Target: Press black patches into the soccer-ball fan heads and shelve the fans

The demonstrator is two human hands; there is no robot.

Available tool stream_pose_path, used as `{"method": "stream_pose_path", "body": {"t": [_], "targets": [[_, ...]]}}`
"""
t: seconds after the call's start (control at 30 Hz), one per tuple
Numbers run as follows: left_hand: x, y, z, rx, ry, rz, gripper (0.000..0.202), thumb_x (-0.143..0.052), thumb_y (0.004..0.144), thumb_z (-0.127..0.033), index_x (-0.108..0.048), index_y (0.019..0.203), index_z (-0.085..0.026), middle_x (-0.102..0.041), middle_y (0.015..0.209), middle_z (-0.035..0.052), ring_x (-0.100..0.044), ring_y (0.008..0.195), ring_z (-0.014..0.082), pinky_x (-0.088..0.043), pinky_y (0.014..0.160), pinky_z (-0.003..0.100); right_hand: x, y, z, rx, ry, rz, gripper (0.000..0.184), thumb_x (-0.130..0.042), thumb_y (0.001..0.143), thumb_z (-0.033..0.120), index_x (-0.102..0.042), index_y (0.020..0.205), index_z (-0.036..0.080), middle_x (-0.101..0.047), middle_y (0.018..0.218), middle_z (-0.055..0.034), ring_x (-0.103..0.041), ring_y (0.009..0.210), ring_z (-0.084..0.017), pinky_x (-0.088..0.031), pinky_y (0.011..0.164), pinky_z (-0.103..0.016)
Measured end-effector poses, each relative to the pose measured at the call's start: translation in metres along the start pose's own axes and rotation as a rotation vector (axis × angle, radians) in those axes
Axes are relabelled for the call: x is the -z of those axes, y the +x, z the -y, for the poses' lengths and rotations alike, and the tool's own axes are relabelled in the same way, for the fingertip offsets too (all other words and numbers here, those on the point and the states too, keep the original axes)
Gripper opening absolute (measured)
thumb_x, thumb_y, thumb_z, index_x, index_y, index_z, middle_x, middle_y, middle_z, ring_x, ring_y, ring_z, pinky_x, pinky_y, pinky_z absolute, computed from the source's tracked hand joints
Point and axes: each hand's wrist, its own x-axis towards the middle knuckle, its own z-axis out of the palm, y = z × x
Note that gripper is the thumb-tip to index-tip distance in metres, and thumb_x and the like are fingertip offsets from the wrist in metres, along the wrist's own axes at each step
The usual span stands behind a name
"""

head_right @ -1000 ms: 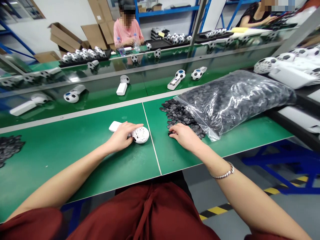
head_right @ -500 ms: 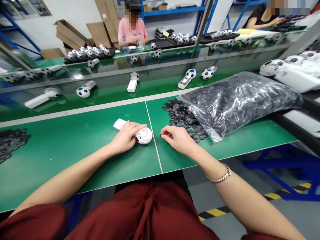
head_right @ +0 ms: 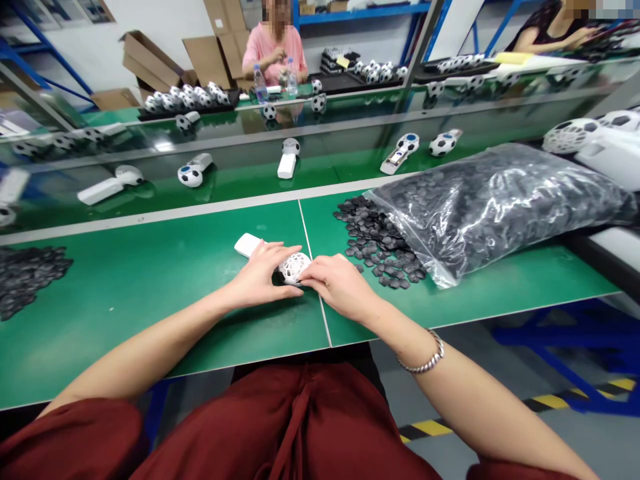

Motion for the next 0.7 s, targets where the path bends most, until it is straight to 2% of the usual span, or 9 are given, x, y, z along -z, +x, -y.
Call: {"method": "stream_pose_path", "body": {"t": [0.2,0.33,0.4,0.5,0.7], "targets": [[-0.0035,0.0008,-0.0045,0.045,0.012,-0.077,0.062,-0.062,0.07,-0.051,-0.048,0.123,-0.022,-0.056,0.121,0.0072,-0.037,0.121,0.0298,-0.018,0.105,0.051,0.004,0.0071,0.0045,-0.034,-0.019,0.028,0.01,-0.054,0.085,0.018,-0.063,0.084,0.02,-0.066,0.084,-0.0017,-0.058,0.079,-0.016,-0.038,0.071,-0.028],[-0.0033,0.0015,-0.0047,0.05,-0.02,-0.055,0.069,-0.067,0.064,-0.053,-0.049,0.123,-0.022,-0.056,0.12,0.007,-0.036,0.121,0.0308,-0.017,0.105,0.051,0.0071,0.0069,0.0045,-0.039,-0.063,0.099,0.012,-0.052,0.086,0.018,-0.063,0.084,0.02,-0.066,0.085,-0.002,-0.058,0.081,-0.016,-0.037,0.071,-0.028],[-0.0026,0.0018,-0.005,0.051,-0.038,-0.045,0.072,-0.067,0.062,-0.054,-0.049,0.123,-0.022,-0.056,0.12,0.007,-0.036,0.121,0.0313,-0.017,0.105,0.052,0.0067,0.0065,0.0044,-0.041,-0.08,0.086,0.01,-0.054,0.085,0.018,-0.063,0.083,0.02,-0.066,0.084,-0.0017,-0.059,0.081,-0.017,-0.036,0.073,-0.029],[-0.0016,0.0015,-0.0056,0.071,-0.043,-0.061,0.066,-0.066,0.065,-0.051,-0.05,0.122,-0.022,-0.056,0.12,0.0078,-0.037,0.121,0.031,-0.015,0.105,0.052,0.005,0.0066,0.0045,-0.038,-0.078,0.031,0.008,-0.056,0.084,0.021,-0.064,0.083,0.02,-0.068,0.084,-0.0013,-0.06,0.08,-0.017,-0.036,0.075,-0.031],[-0.0017,0.0014,-0.0028,0.044,-0.089,-0.032,0.069,-0.066,0.065,-0.054,-0.049,0.124,-0.022,-0.056,0.122,0.0069,-0.035,0.123,0.0328,-0.016,0.105,0.054,0.0087,0.0056,0.0043,-0.004,-0.133,0.106,0.013,-0.052,0.086,0.019,-0.064,0.082,0.021,-0.067,0.084,-0.0026,-0.06,0.08,-0.018,-0.035,0.071,-0.031]]}}
